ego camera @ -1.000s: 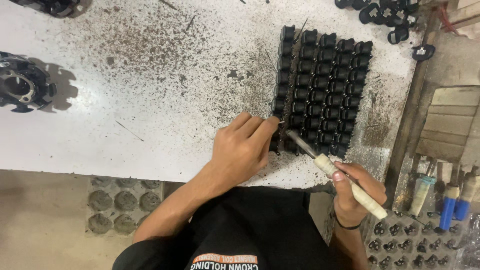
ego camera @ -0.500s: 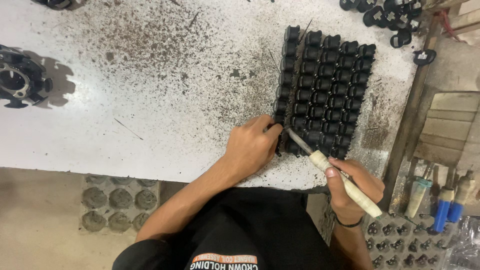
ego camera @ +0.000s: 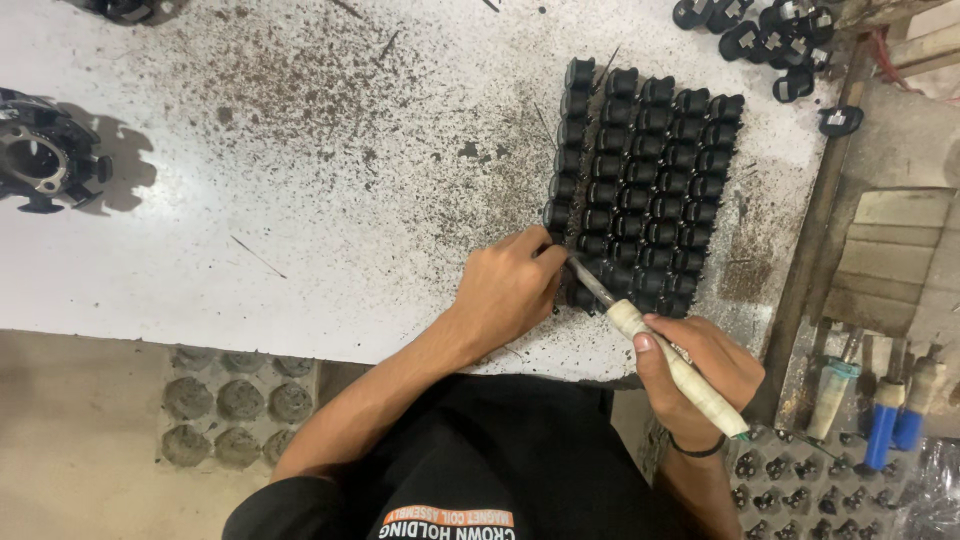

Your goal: The person solders wire leads onto black plastic electrical components arranged in a grid on the workbench. They hold each component steady with one hand while applying a soldering iron to its terminal with the other, working through the rows one component at a time, and occasionally reach for the solder wire spool.

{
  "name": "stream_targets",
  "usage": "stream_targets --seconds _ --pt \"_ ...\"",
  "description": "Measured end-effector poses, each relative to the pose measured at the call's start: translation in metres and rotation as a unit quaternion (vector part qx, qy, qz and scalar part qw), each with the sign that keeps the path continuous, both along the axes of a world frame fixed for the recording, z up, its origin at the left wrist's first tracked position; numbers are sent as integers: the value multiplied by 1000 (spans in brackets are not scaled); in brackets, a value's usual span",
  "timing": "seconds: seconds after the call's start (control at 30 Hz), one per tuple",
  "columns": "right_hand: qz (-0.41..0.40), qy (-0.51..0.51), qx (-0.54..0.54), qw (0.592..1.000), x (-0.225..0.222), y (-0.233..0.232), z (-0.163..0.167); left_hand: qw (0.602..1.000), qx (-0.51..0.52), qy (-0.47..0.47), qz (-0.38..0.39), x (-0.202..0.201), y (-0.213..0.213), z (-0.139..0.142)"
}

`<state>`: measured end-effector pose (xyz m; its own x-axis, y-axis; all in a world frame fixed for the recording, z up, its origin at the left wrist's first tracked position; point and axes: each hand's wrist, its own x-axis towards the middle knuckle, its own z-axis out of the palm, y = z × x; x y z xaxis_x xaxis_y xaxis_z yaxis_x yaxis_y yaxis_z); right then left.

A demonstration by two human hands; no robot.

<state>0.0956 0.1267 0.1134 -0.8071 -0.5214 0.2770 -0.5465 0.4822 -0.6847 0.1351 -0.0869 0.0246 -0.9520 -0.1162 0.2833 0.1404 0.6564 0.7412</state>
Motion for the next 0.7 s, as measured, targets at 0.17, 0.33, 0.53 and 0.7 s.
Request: stream_targets --seconds 0.17,0.33,0.53,0.7 --pt "-3 -33 17 999 -1 -3 9 1000 18 14 7 -2 -3 5" --pt "-45 -53 -52 996 -7 15 -3 999 -12 0 -31 7 -24 42" --pt "-85 -67 -169 980 -12 20 -42 991 20 134 -21 -3 -40 61" --pt "-81 -60 -147 984 -13 23 -46 995 -58 84 17 -27 -27 21"
